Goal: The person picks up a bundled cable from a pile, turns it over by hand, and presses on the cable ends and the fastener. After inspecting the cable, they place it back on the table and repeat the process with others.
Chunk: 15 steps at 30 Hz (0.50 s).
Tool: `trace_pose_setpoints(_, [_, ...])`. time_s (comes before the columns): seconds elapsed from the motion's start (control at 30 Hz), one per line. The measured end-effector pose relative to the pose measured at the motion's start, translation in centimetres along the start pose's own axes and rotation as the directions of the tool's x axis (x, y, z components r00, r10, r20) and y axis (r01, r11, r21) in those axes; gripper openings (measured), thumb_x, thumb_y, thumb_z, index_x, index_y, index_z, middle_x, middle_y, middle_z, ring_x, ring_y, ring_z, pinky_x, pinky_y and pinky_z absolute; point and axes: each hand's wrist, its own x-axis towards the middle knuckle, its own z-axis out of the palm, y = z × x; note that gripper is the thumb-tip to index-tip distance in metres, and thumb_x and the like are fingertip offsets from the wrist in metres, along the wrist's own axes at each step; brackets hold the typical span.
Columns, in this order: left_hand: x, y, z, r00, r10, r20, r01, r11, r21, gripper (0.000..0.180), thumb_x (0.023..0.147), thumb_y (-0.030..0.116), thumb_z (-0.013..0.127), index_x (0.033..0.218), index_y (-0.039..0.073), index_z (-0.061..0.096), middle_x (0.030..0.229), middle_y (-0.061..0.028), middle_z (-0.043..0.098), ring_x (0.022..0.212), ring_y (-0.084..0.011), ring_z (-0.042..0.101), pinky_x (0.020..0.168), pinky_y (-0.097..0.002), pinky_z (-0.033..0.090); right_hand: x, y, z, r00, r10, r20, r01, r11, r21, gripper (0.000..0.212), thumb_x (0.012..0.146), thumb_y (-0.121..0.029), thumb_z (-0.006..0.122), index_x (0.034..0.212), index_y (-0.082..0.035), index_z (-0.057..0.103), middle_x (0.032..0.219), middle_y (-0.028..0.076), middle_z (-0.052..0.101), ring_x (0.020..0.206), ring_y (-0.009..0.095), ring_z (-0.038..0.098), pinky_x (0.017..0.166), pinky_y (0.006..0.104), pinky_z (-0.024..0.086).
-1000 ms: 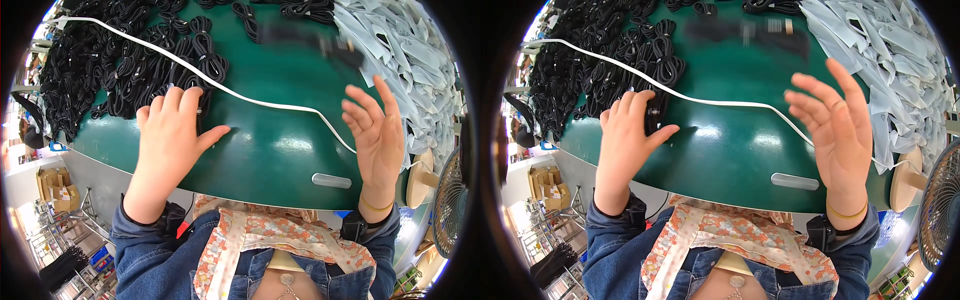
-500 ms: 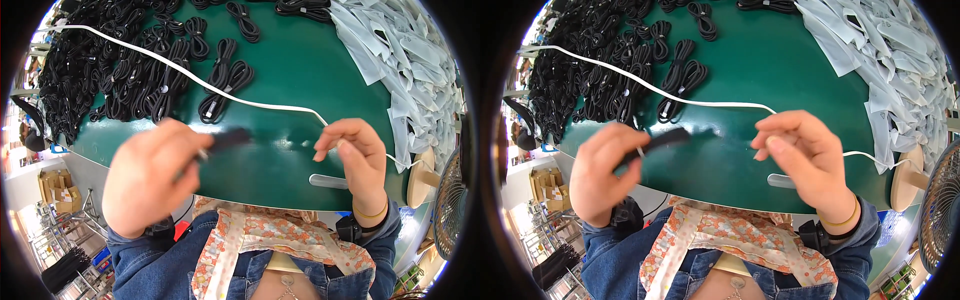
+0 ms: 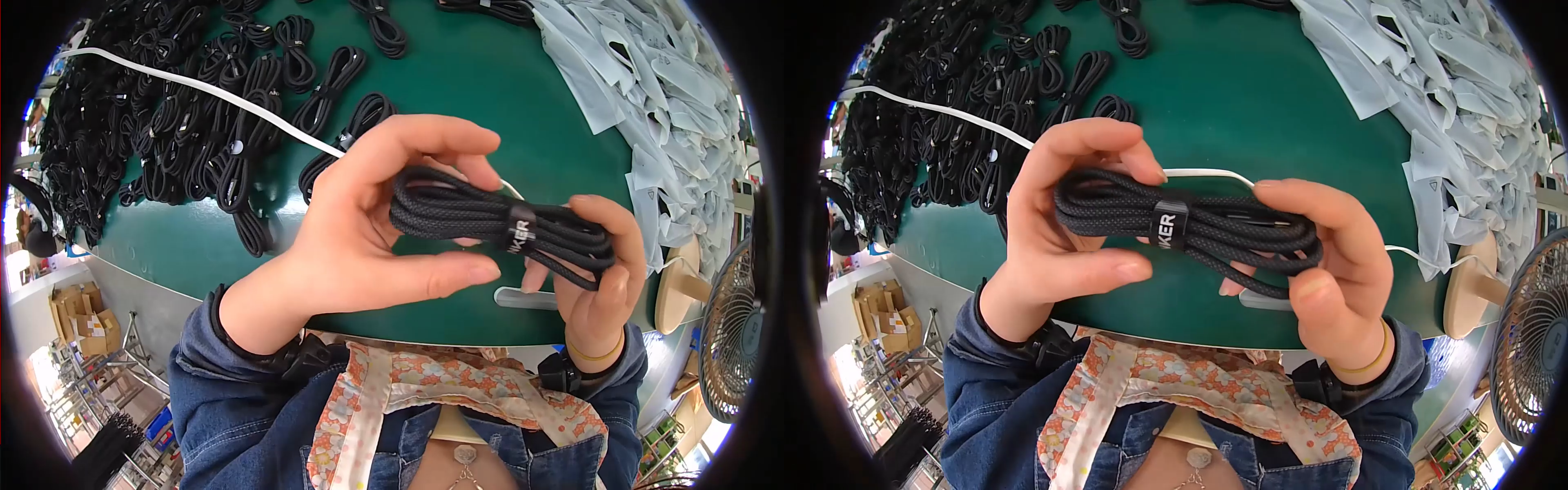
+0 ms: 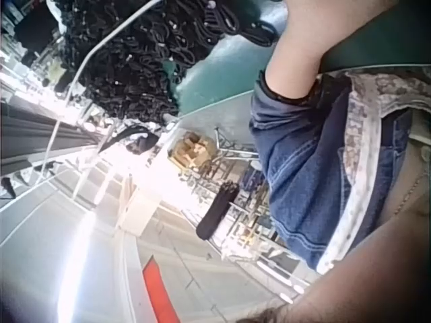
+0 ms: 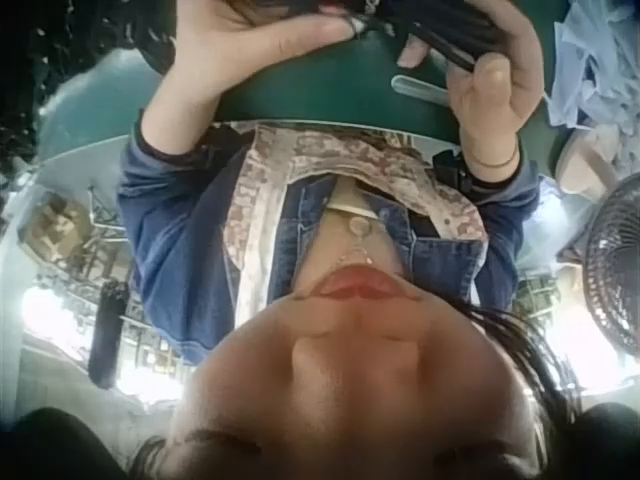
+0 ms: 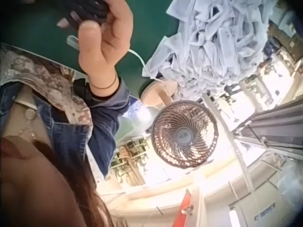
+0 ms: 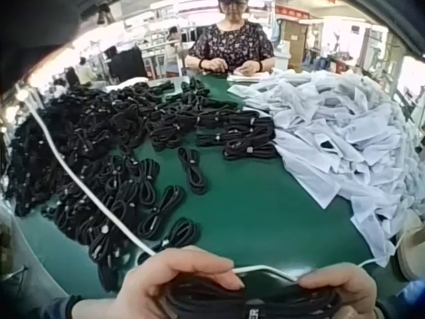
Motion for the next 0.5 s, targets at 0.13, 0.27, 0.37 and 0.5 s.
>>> trace_pose_setpoints(0.13, [-0.22, -0.20, -0.23, 0.998, 0.018, -0.052, -0.032, 0.960, -0.277, 0.063, 0.058, 0.002, 0.069, 0.112, -0.002, 0.036, 0.098, -0.0158, 0.050, 0.091, -0.0186, 0.050, 0.081, -0.0284, 0.041, 0.23, 0.58, 0.34, 0.994, -0.111, 0.016, 0.111, 0.994, -0.004, 0.056, 0.081, -0.024, 0.046, 0.117, 0.012, 0.022, 0.101, 0.025, 0.047, 0.082, 0.024, 0.056, 0.073, 0.0300, 0.045])
trace_pose_setpoints(0.27, [-0.28, 0.14, -0.28, 0.996, 0.081, -0.040, -0.089, 0.966, -0.243, 0.065, 0.057, 0.001, 0.069, 0.112, -0.002, 0.035, 0.100, -0.0194, 0.048, 0.094, -0.0222, 0.050, 0.082, -0.0307, 0.041, -0.02, 0.73, 0.16, 0.980, -0.198, -0.027, 0.194, 0.975, -0.107, 0.056, 0.079, -0.018, 0.048, 0.119, 0.011, 0.020, 0.107, 0.029, 0.042, 0.092, 0.028, 0.052, 0.076, 0.0323, 0.044])
trace_pose_setpoints(0.37, [-0.38, -0.03, -0.30, 0.993, 0.109, -0.039, -0.116, 0.964, -0.239, 0.065, 0.058, 0.001, 0.068, 0.113, -0.001, 0.033, 0.102, -0.0213, 0.047, 0.096, -0.0240, 0.049, 0.083, -0.0320, 0.041, 0.54, 0.85, 0.07, 0.971, -0.235, 0.033, 0.237, 0.967, -0.095, 0.056, 0.077, -0.014, 0.049, 0.120, 0.009, 0.021, 0.108, 0.031, 0.040, 0.093, 0.028, 0.050, 0.077, 0.0319, 0.043])
trace_pose_setpoints(0.5, [-0.20, -0.58, -0.57, 0.975, 0.223, 0.015, -0.217, 0.961, -0.174, 0.063, 0.059, 0.000, 0.068, 0.112, 0.000, 0.034, 0.105, -0.0229, 0.046, 0.097, -0.0249, 0.049, 0.082, -0.0331, 0.042, 0.35, 0.69, 0.17, 0.975, -0.219, 0.040, 0.221, 0.973, -0.072, 0.057, 0.075, -0.012, 0.051, 0.120, 0.007, 0.022, 0.107, 0.032, 0.039, 0.092, 0.027, 0.050, 0.078, 0.0316, 0.042])
